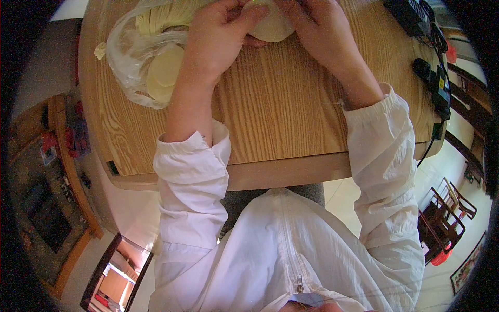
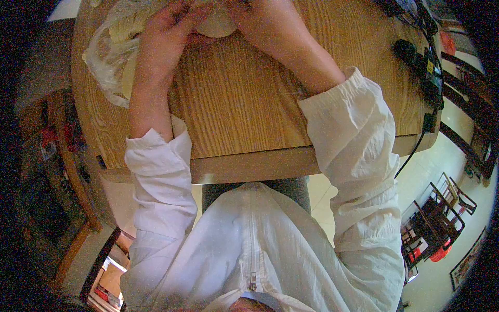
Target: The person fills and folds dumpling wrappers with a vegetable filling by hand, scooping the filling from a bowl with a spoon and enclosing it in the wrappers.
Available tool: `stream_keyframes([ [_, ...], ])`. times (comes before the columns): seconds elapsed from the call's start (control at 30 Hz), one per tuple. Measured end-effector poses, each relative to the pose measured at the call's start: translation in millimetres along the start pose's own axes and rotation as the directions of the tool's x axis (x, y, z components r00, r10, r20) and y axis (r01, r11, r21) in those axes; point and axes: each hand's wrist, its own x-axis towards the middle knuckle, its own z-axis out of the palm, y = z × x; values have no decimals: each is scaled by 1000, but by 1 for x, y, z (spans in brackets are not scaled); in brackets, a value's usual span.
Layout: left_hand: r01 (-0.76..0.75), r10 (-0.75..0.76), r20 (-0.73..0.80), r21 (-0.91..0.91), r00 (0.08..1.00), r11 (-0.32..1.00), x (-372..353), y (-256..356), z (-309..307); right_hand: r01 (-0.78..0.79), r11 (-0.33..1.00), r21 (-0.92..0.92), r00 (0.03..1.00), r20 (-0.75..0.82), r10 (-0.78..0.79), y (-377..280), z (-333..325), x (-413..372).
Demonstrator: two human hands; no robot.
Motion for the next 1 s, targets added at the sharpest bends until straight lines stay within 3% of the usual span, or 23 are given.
stream_keyframes([
  [0.13,90,-91,-2,-87,996,992,-1,5,2,-177,976,128,984,29,175,-16,-2,1],
  [0.23,35,-34,9,-128,999,991,-1,0,-1,-136,985,103,990,47,132,-21,-3,1],
  [0.43,-32,36,-31,117,999,993,-1,2,-2,-150,987,62,986,79,145,-19,-3,2],
  [0.53,-52,53,-30,44,998,998,0,-2,-2,-109,991,79,992,66,104,-13,0,2],
  [0.73,-52,56,-43,76,998,996,0,-2,-3,-123,992,7,989,89,122,-23,-4,2],
  [0.83,-120,123,-46,60,991,991,1,-6,-4,-72,996,46,996,57,70,-13,3,2],
  [1.0,-58,61,-19,128,998,990,0,-1,-7,-157,984,89,984,98,148,-21,1,3],
])
